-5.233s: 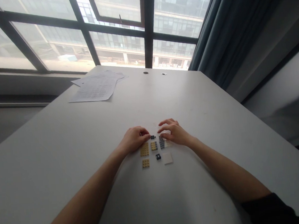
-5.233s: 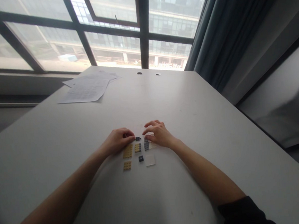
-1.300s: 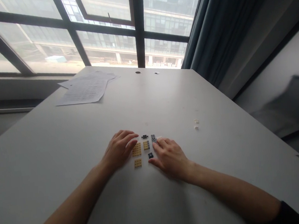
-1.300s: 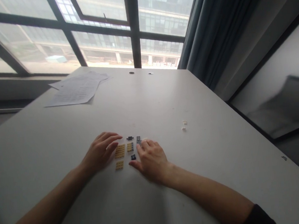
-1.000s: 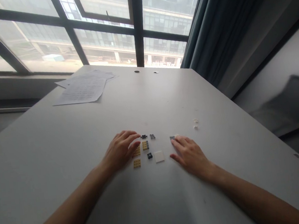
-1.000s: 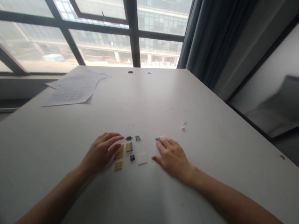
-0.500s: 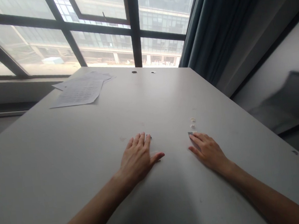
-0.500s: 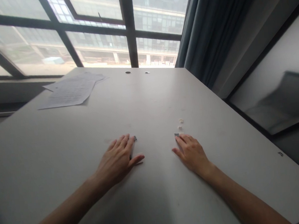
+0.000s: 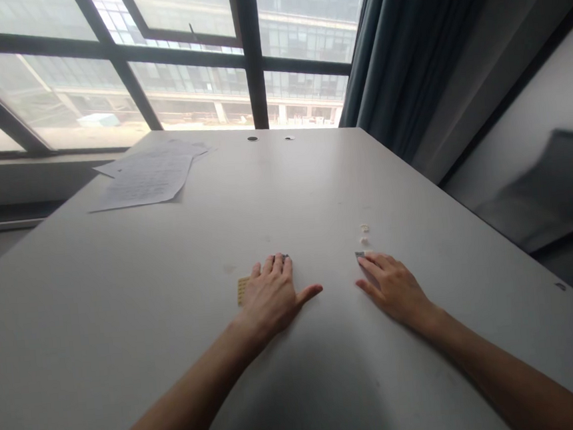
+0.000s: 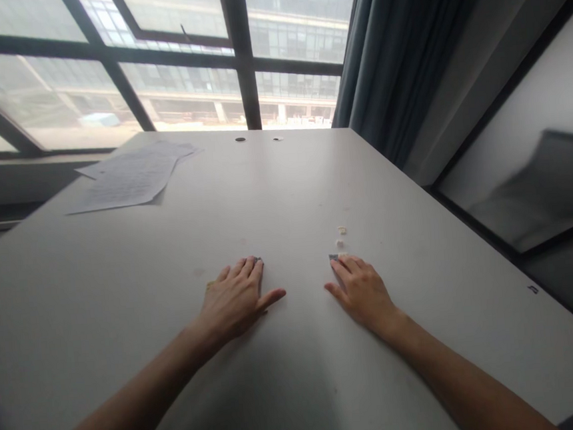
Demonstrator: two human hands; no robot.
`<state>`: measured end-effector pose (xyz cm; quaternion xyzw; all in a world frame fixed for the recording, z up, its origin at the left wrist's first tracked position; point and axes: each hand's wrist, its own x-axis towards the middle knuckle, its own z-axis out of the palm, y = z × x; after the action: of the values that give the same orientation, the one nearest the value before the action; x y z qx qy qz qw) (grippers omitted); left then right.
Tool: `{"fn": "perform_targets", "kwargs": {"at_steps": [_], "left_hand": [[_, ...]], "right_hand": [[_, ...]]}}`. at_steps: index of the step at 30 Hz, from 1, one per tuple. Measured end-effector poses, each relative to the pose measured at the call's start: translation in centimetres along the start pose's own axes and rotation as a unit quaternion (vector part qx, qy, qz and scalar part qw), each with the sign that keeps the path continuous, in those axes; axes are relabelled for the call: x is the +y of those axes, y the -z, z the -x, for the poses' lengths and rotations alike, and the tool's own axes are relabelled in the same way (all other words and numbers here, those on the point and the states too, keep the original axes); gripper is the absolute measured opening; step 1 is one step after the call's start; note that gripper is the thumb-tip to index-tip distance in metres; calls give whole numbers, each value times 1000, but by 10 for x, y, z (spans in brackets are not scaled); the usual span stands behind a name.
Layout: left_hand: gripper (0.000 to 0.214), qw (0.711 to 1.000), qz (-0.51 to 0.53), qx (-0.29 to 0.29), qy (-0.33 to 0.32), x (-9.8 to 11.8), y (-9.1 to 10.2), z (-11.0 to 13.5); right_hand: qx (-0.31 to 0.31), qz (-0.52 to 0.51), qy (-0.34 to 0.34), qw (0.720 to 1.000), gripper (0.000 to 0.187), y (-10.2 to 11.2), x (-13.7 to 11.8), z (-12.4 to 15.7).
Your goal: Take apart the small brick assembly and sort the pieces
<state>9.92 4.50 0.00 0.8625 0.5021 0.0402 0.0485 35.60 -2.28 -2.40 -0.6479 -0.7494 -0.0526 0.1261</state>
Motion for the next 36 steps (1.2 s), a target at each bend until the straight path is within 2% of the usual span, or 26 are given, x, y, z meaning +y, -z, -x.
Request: {"fn": "perform_targets", "kwargs": {"at_steps": [5, 10, 18, 24, 27, 30, 33, 36], "left_hand": [[94, 1000, 5, -11, -9, 13, -5, -17], [101, 999, 9, -36, -21, 42, -9, -35], [96, 997, 45, -54, -36, 89, -16, -76], [91, 997, 61, -40, -33, 105, -20, -90], [88, 997, 63, -27, -39, 104, -22, -89], [85, 996, 74, 2, -52, 95, -17, -85], [85, 993, 82, 64, -51, 71, -1, -77], [81, 991, 78, 107, -32, 37, 18, -68]], "right_hand": [[-1, 2, -5, 1000, 43, 1, 2, -1], [8, 1, -8, 1000, 42, 0, 6, -3], [39, -34, 12, 999, 36, -2, 15, -6], [49, -40, 8, 998, 34, -6, 24, -7], [58, -45, 9, 997, 33, -9, 26, -7], [73, -53, 8, 996, 32, -9, 26, -7], [91, -61, -7, 994, 32, -6, 27, -9], [92, -63, -25, 993, 33, -3, 28, -20]]}}
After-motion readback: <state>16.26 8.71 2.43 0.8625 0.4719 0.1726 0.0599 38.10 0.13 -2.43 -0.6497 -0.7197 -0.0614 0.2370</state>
